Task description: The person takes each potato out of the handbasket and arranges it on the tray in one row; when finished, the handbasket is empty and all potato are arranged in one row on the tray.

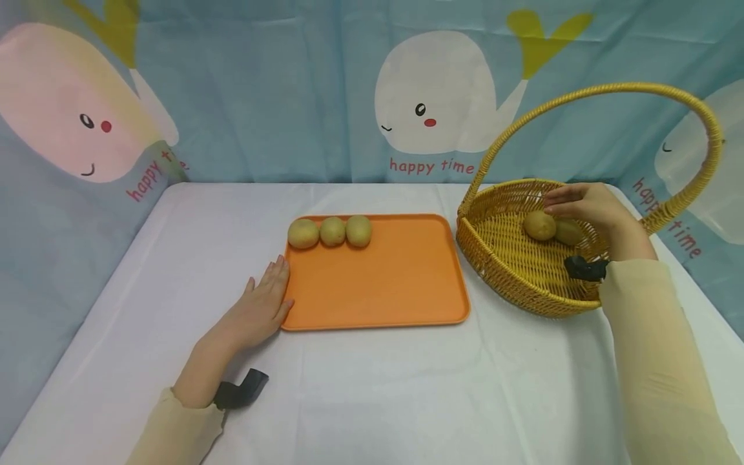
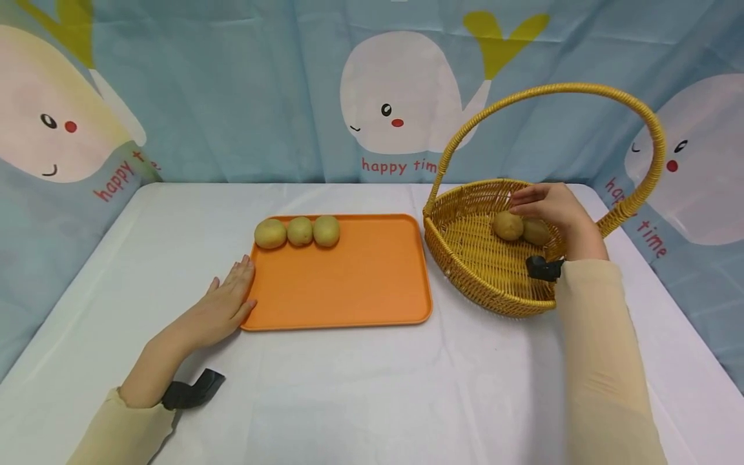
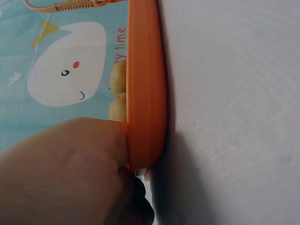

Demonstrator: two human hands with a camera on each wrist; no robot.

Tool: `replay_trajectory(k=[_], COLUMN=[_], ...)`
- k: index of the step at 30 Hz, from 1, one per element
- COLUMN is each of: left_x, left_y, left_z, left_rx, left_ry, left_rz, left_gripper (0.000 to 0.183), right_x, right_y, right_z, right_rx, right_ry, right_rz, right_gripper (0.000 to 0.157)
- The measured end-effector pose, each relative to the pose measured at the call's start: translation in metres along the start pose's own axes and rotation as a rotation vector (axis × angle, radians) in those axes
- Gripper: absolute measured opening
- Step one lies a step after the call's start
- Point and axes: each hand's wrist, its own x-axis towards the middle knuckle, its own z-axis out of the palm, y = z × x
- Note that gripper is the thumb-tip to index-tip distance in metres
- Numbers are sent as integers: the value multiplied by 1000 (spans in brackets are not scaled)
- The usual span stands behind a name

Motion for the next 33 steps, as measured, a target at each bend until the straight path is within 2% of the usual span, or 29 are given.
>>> replay_trajectory(k=[3, 9, 14, 22, 28, 33], left_x=[1, 2, 1, 1, 1, 1], left_y=[-1, -1, -1, -1, -1, -1], left_z=[2, 3, 2, 2, 2, 2], left_rx=[4, 4, 0, -11, -8, -10], left_ry=[-1, -2, -6, -13, -10, -8], left_rz=[-3, -8, -13, -18, -17, -16], left_gripper=[65, 66, 66, 66, 65, 66], right_x=[2, 4, 7, 6, 7, 6], right_y=[4, 7, 8, 6, 8, 7], right_z=[0, -2, 1, 9, 10, 11], right_rx=[-13, -128, -201, -153, -184, -175], right_ry=[-21, -88, -137, -226, -341, -337], right_rz=[5, 42, 1, 73, 61, 62], right_gripper=[55, 61, 58, 66, 71, 71])
